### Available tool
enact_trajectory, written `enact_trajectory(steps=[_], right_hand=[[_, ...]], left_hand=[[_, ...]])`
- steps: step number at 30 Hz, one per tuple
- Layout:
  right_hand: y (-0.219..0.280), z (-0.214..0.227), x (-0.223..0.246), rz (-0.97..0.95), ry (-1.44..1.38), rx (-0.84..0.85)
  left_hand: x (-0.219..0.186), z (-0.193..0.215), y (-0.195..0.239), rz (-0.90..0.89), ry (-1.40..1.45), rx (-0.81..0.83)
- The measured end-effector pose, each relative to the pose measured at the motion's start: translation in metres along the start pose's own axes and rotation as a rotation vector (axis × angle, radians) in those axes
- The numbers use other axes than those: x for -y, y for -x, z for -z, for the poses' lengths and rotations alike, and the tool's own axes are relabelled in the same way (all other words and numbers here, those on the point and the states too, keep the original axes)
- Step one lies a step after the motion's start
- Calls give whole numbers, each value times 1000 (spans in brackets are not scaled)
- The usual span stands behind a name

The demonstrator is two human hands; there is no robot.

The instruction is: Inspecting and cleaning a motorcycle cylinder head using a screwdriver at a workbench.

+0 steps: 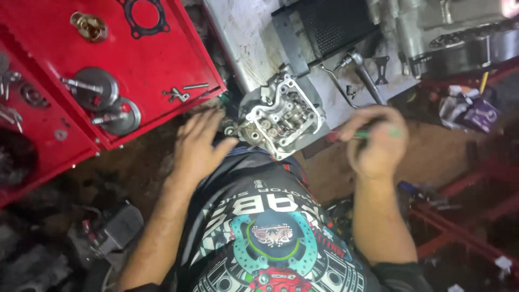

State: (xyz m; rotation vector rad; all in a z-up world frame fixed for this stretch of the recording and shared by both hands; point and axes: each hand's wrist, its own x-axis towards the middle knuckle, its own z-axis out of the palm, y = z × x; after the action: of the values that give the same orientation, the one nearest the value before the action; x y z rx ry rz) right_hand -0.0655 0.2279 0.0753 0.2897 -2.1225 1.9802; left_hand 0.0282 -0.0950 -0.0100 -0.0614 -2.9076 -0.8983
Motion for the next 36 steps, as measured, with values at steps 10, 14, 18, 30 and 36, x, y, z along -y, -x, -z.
enact_trajectory(steps=[10, 14, 18, 30, 36], right_hand=[[-4, 19, -40, -47, 164, 407], [-23, -20, -46, 345, 255, 581], [-35, -37, -45, 503, 256, 738], [-47, -34, -54, 664, 330, 887], [-64, -86, -26, 643, 355, 1047]], left_hand=[[-106, -48, -29, 61, 160, 239], [-108, -71, -25, 167, 233, 147], [-103, -86, -22, 160, 248, 28], [-95, -104, -20, 106, 193, -119], [-88, -116, -20, 81, 224, -111]])
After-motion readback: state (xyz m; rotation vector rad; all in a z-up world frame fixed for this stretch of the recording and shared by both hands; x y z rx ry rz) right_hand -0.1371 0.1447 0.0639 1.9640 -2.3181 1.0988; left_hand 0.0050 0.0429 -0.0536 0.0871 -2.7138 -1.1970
